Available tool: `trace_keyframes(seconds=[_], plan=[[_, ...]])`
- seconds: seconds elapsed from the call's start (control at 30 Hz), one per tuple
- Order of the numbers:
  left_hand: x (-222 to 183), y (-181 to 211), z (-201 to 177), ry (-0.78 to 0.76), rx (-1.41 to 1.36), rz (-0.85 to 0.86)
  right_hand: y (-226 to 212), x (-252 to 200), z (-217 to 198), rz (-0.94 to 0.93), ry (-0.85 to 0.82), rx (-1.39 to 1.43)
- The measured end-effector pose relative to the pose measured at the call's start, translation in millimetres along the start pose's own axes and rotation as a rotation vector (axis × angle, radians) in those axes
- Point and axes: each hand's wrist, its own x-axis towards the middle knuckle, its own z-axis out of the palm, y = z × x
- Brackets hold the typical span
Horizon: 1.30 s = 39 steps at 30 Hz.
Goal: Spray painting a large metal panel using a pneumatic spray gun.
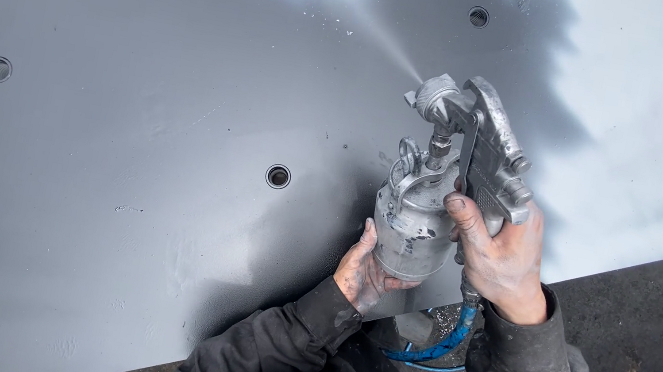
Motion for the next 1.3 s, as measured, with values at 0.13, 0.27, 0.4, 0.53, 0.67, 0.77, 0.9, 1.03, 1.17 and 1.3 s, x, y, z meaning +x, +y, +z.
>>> trace_keyframes(seconds=[0.13, 0.27, 0.4, 0.53, 0.67, 0.77, 0.9, 1.03, 1.17, 1.3], plan=[[-33.8, 7.2, 1.8, 0.093, -0.022, 0.040, -15.0, 4.5, 17.0, -0.007, -0.073, 0.072], [-38.7, 4.1, -14.6, -0.097, 0.076, 0.087, -10.7, -1.7, 21.6, -0.001, -0.182, 0.014], [-18.5, 6.7, 7.5, 0.103, 0.027, 0.047, -4.9, 8.2, 9.6, 0.023, -0.034, 0.011], [15.7, 1.3, 25.0, 0.076, 0.082, -0.002, 16.6, 13.2, -15.6, 0.080, 0.048, -0.057], [39.0, -4.6, 42.7, 0.085, 0.119, -0.030, 33.5, 23.7, -39.6, 0.097, 0.099, -0.067], [61.2, -13.6, 50.0, 0.091, 0.132, -0.060, 43.4, 32.7, -55.4, 0.138, 0.130, -0.099], [87.4, -20.9, 74.3, 0.073, 0.167, -0.101, 52.8, 49.7, -78.2, 0.131, 0.172, -0.127], [112.9, -31.4, 90.1, 0.049, 0.183, -0.120, 63.6, 62.3, -99.4, 0.120, 0.198, -0.174], [148.4, -47.7, 89.0, 0.023, 0.203, -0.128, 72.6, 71.3, -118.5, 0.125, 0.229, -0.174], [165.0, -58.8, 106.4, 0.001, 0.247, -0.154, 85.7, 73.4, -140.7, 0.131, 0.274, -0.197]])
